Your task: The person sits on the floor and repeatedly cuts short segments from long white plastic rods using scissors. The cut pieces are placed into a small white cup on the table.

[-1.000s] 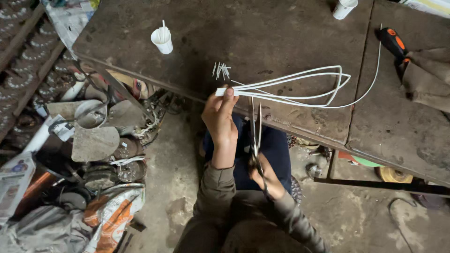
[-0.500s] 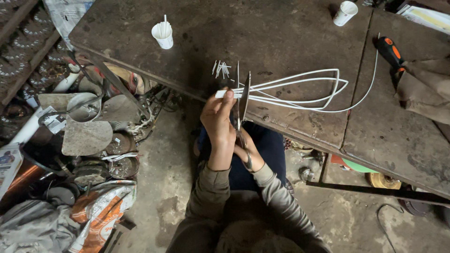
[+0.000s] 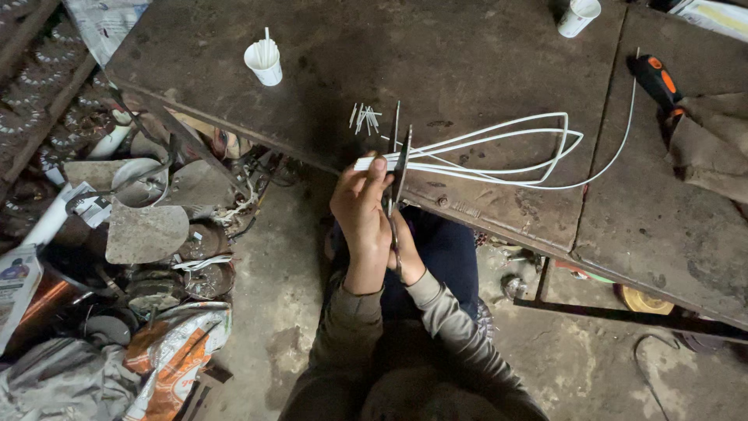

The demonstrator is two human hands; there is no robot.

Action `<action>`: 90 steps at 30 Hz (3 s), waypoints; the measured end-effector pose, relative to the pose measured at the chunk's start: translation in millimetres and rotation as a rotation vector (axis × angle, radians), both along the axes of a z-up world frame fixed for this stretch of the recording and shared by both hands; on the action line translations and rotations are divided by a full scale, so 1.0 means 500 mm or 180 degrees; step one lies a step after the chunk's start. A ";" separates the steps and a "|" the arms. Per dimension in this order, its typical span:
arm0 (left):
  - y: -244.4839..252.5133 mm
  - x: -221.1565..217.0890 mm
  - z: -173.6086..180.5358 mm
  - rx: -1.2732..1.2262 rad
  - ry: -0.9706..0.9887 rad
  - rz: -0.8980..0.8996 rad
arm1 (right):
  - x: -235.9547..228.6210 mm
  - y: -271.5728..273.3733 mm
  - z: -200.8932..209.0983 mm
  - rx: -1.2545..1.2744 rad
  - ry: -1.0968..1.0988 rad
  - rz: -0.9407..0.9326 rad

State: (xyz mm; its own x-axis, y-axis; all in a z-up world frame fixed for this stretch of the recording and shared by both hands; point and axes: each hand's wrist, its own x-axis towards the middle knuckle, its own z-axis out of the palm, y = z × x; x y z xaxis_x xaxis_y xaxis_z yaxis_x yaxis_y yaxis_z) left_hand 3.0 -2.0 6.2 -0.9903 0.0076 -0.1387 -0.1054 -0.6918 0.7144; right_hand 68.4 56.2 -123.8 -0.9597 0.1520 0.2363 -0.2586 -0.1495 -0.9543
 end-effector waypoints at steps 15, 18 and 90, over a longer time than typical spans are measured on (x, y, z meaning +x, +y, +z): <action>0.011 -0.006 -0.032 0.0083 0.0096 0.0039 | 0.014 -0.025 -0.006 -0.0282 -0.0331 -0.0392; 0.011 -0.007 -0.036 0.0083 0.0074 0.0034 | 0.018 -0.038 0.000 -0.0253 -0.0240 -0.0515; -0.142 -0.160 0.034 -0.1399 0.1546 0.1368 | 0.190 -0.029 -0.063 0.1257 0.0031 -0.0507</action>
State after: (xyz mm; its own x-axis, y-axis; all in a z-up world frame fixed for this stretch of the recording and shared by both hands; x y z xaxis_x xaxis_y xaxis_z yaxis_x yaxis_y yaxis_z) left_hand -76.9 -72.8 23.1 -0.8445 -0.3452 0.4095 0.5021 -0.2440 0.8297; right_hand 163.3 42.0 -155.3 -0.9290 0.1942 0.3150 -0.2582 0.2697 -0.9277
